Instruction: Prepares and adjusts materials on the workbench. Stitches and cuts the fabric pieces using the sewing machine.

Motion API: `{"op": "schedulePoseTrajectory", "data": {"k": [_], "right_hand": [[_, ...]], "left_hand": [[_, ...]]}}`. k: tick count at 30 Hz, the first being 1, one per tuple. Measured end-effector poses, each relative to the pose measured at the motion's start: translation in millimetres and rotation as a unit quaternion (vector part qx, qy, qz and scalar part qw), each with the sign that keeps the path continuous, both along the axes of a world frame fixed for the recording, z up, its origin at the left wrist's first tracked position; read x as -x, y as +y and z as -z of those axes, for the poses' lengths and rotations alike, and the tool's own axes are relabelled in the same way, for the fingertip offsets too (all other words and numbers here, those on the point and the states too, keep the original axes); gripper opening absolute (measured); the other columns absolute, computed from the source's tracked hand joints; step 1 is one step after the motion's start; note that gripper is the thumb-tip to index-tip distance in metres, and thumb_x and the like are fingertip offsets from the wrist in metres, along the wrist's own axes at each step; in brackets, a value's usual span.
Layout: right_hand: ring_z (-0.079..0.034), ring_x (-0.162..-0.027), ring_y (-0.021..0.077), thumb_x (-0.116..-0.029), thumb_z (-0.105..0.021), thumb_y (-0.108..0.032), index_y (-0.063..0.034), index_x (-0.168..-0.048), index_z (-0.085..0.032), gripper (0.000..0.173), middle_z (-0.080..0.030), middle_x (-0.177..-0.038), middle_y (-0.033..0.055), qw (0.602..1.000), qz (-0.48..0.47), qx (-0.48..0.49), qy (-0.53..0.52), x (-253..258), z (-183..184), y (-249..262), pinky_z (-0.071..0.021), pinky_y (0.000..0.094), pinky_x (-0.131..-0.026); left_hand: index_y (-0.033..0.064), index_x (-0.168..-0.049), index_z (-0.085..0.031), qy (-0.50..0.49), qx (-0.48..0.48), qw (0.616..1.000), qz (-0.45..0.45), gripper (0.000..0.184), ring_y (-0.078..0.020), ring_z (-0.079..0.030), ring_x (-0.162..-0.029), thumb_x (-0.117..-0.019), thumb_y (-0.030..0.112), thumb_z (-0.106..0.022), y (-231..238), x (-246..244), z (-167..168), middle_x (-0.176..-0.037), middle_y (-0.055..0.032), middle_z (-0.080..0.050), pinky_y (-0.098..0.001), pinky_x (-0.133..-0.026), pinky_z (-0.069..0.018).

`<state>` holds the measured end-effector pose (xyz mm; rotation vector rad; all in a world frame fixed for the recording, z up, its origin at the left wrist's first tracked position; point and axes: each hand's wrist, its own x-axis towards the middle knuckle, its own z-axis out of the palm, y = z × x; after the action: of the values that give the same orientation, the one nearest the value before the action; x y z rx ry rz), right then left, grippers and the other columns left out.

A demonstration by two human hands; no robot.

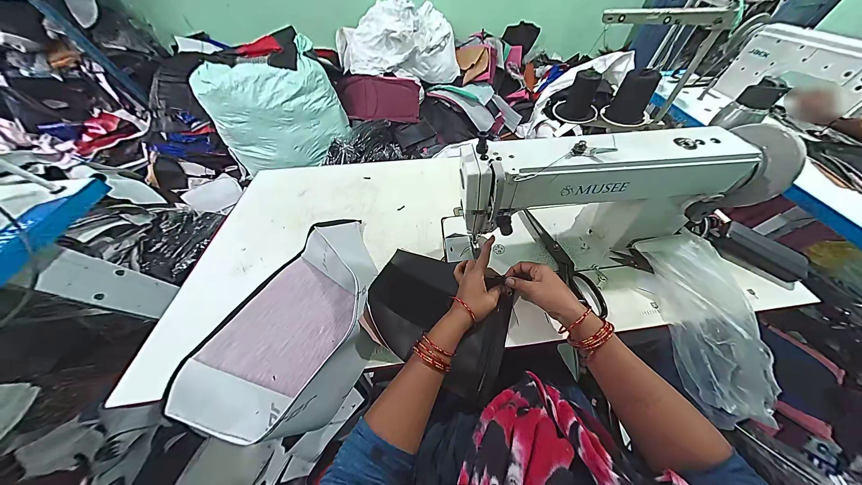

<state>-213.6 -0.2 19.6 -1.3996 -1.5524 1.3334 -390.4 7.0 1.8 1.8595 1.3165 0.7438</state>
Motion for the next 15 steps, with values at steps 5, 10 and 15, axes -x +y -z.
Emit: {"op": "schedulePoseTrajectory", "data": {"k": [5,10,15], "right_hand": [[-0.060,-0.075,0.0033,-0.0960,-0.067,-0.005,0.0007,-0.101,-0.068,0.008,-0.067,-0.086,0.0021,1.000,-0.005,-0.003,-0.008,-3,4,-2,-0.0507,0.0212,-0.071],[-0.063,-0.078,0.0051,-0.0943,-0.068,-0.003,0.0020,-0.101,-0.067,0.008,-0.068,-0.089,0.0044,1.000,0.012,-0.025,0.001,0,9,-2,-0.0537,0.0224,-0.074],[-0.062,-0.083,0.0049,-0.0986,-0.065,-0.010,0.0007,-0.103,-0.069,0.012,-0.068,-0.093,0.0049,0.998,0.039,-0.042,-0.022,4,11,0,-0.0514,0.0237,-0.078]], "left_hand": [[0.0064,-0.162,-0.023,-0.029,-0.002,1.000,0.000,0.089,-0.0271,-0.061,-0.120,-0.0871,0.003,-0.071,-2,-1,3,-0.107,-0.0122,-0.075,-0.0566,-0.123,-0.0107],[0.0072,-0.162,-0.027,-0.018,-0.005,1.000,-0.002,0.085,-0.0266,-0.062,-0.117,-0.0882,0.003,-0.070,-1,-1,3,-0.104,-0.0117,-0.075,-0.0572,-0.122,-0.0110],[0.0061,-0.160,-0.030,-0.011,0.000,1.000,0.014,0.077,-0.0310,-0.059,-0.125,-0.0916,0.011,-0.065,3,3,1,-0.114,-0.0148,-0.074,-0.0603,-0.122,-0.0098]]}}
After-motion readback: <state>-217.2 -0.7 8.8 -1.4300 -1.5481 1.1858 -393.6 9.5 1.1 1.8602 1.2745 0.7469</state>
